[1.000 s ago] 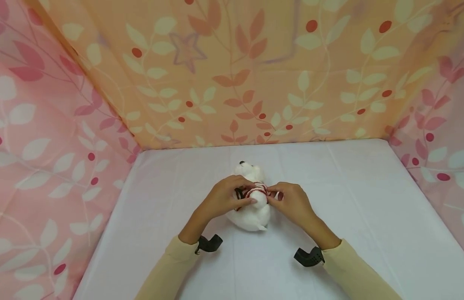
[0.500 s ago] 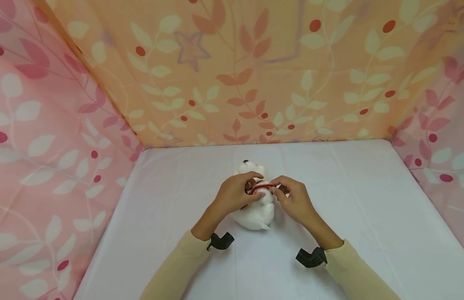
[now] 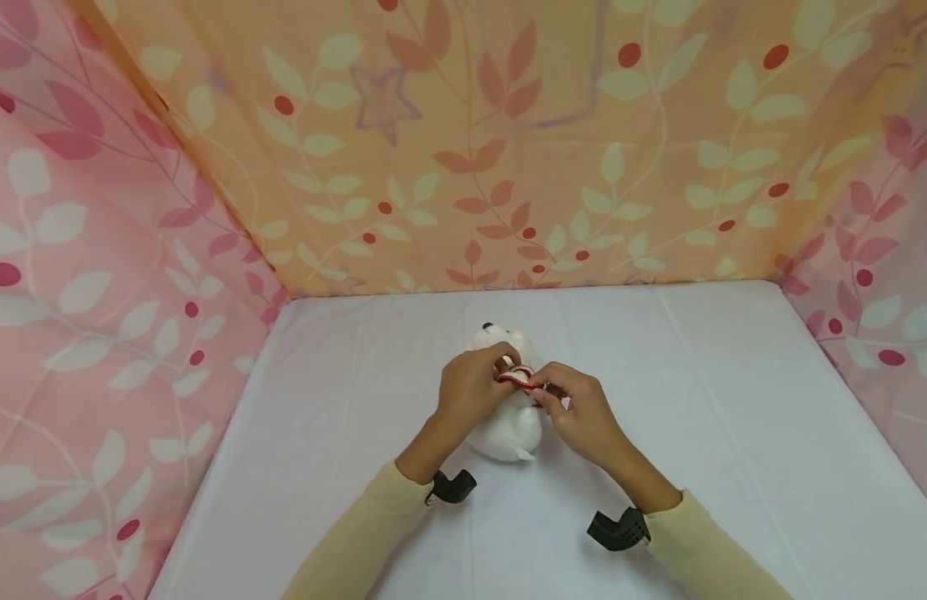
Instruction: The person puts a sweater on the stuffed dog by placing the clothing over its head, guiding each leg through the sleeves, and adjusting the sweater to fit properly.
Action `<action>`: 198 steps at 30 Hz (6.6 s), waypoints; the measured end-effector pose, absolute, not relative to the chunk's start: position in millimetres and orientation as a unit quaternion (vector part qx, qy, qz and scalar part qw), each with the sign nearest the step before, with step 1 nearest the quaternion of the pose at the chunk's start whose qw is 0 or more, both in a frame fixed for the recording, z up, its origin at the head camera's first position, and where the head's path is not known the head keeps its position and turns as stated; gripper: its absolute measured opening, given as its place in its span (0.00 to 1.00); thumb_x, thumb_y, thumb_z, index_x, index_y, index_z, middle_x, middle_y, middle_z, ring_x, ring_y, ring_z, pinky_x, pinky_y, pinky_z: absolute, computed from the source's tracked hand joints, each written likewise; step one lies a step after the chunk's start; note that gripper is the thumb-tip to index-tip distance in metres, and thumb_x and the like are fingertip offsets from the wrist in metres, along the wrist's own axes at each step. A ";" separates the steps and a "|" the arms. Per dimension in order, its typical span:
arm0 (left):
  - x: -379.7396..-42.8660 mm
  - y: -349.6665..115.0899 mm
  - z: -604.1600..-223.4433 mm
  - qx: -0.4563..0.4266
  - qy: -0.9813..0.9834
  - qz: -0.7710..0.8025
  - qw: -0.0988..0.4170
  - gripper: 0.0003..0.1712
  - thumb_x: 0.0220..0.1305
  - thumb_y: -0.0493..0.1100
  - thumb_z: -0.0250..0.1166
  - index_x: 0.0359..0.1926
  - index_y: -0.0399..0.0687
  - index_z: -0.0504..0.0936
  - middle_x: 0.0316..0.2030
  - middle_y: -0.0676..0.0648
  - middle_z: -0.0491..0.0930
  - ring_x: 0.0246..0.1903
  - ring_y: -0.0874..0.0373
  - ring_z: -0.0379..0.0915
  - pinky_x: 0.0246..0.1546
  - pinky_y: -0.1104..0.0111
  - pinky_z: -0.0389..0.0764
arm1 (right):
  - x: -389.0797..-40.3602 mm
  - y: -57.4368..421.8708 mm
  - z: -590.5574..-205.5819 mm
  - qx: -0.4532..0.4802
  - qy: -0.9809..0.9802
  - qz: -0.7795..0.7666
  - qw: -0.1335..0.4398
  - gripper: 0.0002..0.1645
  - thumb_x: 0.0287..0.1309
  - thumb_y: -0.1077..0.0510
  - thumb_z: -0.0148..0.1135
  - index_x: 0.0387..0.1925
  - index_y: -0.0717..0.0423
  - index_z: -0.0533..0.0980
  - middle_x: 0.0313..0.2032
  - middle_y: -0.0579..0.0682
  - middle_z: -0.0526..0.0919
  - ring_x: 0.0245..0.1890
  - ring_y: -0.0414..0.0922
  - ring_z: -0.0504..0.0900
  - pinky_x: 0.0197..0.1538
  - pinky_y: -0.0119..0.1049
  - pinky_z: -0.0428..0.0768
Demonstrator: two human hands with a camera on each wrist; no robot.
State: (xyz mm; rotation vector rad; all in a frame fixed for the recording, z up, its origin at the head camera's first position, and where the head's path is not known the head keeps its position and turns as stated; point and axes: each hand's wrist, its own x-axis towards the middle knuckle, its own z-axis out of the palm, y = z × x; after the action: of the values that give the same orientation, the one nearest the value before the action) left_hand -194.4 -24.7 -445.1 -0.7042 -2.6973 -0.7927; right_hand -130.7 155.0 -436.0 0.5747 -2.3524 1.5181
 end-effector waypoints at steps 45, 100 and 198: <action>-201.3 -48.0 -443.3 -0.491 -0.802 -0.315 0.126 0.10 0.60 0.36 0.73 0.39 0.56 0.88 0.47 0.58 0.81 0.41 0.65 0.78 0.40 0.74 0.76 | -140.7 147.4 -472.5 0.050 -0.906 0.343 0.245 0.15 0.46 0.65 0.72 0.39 0.56 0.81 0.22 0.45 0.84 0.16 0.38 0.72 0.20 0.36 0.67; -201.4 -53.6 -447.0 -0.337 -0.867 -0.363 0.054 0.22 0.50 0.21 0.70 0.41 0.48 0.89 0.38 0.54 0.85 0.34 0.61 0.76 0.34 0.71 0.77 | -146.0 173.9 -455.1 0.173 -0.872 0.429 0.157 0.06 0.66 0.58 0.67 0.33 0.53 0.87 0.23 0.40 0.82 0.22 0.35 0.77 0.24 0.33 0.74; -193.7 -54.4 -456.1 -0.410 -0.851 -0.134 0.300 0.12 0.52 0.35 0.77 0.37 0.52 0.89 0.39 0.51 0.82 0.38 0.56 0.81 0.49 0.58 0.79 | -170.3 217.9 -456.6 0.116 -0.868 0.482 0.012 0.03 0.55 0.60 0.74 0.33 0.53 0.87 0.27 0.44 0.83 0.31 0.44 0.79 0.33 0.35 0.77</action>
State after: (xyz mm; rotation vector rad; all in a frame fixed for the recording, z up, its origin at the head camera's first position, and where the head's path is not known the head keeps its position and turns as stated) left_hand -193.7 -54.4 -456.1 -1.0895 -2.2589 -0.3565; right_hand -170.3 217.9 -456.6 0.3631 -2.7064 1.5039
